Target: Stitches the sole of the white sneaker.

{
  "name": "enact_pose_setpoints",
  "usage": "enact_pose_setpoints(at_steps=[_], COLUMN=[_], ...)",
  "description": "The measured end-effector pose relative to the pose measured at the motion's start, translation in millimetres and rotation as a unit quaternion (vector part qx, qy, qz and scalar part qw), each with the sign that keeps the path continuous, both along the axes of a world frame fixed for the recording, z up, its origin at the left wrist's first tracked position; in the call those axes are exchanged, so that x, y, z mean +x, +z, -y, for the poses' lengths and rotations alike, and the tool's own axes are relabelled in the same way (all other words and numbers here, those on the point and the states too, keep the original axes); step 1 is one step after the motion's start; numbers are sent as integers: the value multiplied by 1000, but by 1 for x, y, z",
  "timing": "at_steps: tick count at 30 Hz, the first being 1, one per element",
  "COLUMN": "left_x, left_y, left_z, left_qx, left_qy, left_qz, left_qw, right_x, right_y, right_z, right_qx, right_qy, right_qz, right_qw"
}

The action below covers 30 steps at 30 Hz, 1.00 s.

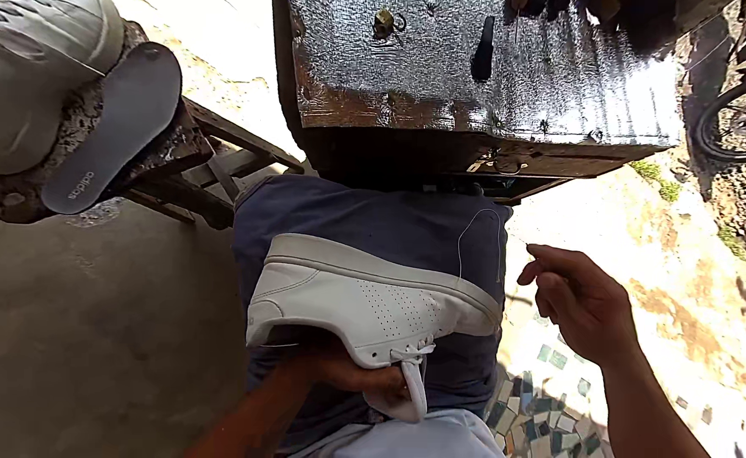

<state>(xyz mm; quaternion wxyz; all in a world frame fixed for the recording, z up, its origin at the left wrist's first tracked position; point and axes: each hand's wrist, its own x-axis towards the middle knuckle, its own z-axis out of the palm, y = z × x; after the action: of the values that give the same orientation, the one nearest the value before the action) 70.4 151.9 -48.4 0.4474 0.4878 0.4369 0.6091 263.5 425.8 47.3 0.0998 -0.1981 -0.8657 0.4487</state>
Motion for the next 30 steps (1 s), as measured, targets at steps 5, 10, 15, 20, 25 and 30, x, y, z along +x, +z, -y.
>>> enact_pose_setpoints(at_steps=[5,10,15,20,25,30], left_x=[3,4,5,5,13,18], left_y=[-2,-3,-5,-7,-8,-10], left_z=[0,3,5,6,8,0], left_qx=[2,0,11,17,-3,-8], left_qy=[-17,2,19,8,-13,-5], left_qz=[58,52,47,65,204,259], left_qw=[998,999,999,998,979,966], right_x=[-13,-13,-11,-16,-51,-98], right_y=[6,-1,-2,5,42,49], right_z=[19,17,18,20,8,-7], right_qx=[185,214,220,258,358,319], right_qy=[183,187,189,203,363,499], right_qz=[39,42,53,74,144,177], right_qw=[965,958,956,942,848,786])
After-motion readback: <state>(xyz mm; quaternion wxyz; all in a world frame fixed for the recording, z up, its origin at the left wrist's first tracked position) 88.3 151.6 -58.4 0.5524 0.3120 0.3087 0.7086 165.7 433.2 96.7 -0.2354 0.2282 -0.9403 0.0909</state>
